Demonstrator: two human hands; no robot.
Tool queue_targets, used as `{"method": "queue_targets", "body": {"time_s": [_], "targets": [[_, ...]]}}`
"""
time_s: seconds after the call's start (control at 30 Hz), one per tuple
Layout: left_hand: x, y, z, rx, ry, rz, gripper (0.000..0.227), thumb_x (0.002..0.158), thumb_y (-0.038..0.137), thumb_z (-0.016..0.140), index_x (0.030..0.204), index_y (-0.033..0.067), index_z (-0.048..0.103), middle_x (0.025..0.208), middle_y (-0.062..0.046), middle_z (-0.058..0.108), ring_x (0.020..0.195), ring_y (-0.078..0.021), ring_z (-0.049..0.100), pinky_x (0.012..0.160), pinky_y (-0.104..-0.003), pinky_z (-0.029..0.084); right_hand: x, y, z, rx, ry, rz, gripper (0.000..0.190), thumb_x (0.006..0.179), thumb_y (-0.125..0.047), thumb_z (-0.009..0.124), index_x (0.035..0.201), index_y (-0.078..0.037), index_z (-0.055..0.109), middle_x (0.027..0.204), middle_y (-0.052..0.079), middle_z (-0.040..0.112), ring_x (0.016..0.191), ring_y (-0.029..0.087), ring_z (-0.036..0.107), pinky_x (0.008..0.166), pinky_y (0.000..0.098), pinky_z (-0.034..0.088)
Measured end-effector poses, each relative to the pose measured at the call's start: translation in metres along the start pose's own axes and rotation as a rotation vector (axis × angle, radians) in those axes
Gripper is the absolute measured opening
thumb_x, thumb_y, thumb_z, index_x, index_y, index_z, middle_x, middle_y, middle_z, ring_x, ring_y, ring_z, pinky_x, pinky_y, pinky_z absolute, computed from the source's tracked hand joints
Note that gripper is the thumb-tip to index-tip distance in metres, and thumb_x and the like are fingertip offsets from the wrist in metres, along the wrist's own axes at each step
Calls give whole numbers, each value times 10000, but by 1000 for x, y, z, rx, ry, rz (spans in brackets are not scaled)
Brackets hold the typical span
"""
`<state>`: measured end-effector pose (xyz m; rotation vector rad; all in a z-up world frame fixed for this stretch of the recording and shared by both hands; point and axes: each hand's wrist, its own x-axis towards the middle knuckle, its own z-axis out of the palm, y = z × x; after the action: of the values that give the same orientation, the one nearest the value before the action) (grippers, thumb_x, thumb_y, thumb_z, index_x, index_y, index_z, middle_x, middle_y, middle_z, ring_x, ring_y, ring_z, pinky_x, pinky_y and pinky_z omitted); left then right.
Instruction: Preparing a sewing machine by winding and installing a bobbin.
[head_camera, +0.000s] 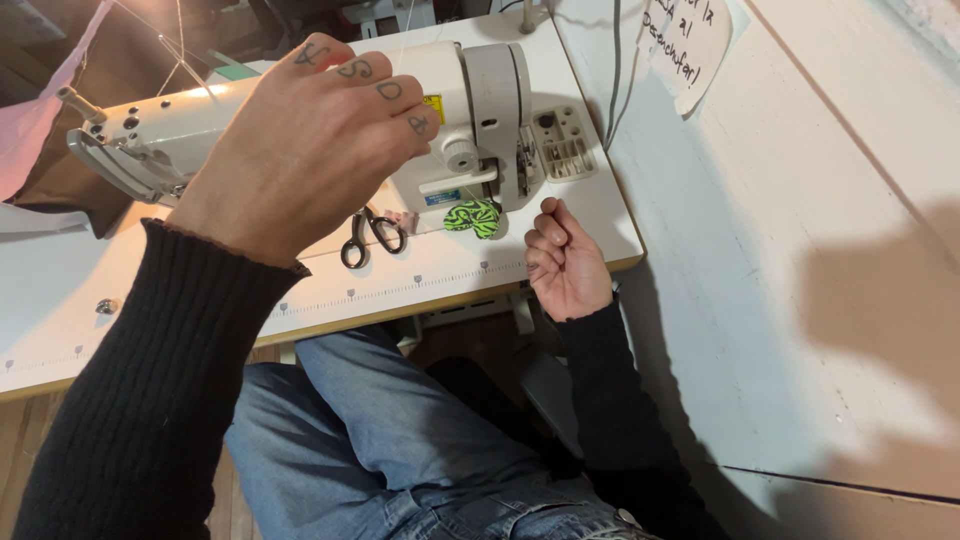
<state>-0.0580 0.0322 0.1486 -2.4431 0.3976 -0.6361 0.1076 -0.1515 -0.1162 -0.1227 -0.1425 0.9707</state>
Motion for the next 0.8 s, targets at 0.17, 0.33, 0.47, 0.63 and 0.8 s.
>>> {"method": "queue_targets", "body": {"time_s": [0.17, 0.33, 0.47, 0.63, 0.8], "targets": [[-1, -3, -2, 14, -11, -6, 78, 970, 170, 640, 946, 175, 714, 933, 52, 670, 999, -146, 664, 914, -325, 491, 5, 2, -1, 1, 21, 10, 192, 1135, -181, 458, 1082, -49, 587, 722, -38, 442, 594, 58, 332, 510, 195, 312], [-5, -5, 0, 17, -5, -17, 83, 979, 184, 647, 977, 176, 730, 956, 52, 676, 1017, -144, 662, 923, -325, 489, 8, 3, -6, 0, 7, 15, 190, 1131, -183, 460, 1084, -49, 587, 724, -37, 439, 596, 58, 340, 510, 192, 321], [-7, -6, 2, -10, -46, -17, 95, 938, 172, 644, 968, 178, 734, 959, 55, 680, 1022, -148, 663, 913, -331, 491, 19, 0, -27, 77, -40, 82, 188, 1115, -198, 454, 1071, -61, 576, 761, -29, 463, 635, 87, 386, 515, 183, 379], [-4, -6, 8, 31, -20, 3, 99, 941, 173, 628, 950, 189, 726, 975, 66, 684, 1047, -138, 666, 950, -340, 490, 32, -3, -45, 133, 76, 26, 185, 1129, -157, 437, 1086, -21, 554, 781, -9, 477, 668, 90, 420, 598, 192, 439], [6, -11, 8, 68, -24, 30, 92, 955, 175, 635, 974, 187, 725, 955, 62, 678, 1028, -139, 664, 937, -329, 485, 33, -9, -37, 174, 101, -10, 184, 1120, -149, 446, 1098, -7, 560, 793, 0, 502, 669, 90, 437, 606, 188, 458]]}}
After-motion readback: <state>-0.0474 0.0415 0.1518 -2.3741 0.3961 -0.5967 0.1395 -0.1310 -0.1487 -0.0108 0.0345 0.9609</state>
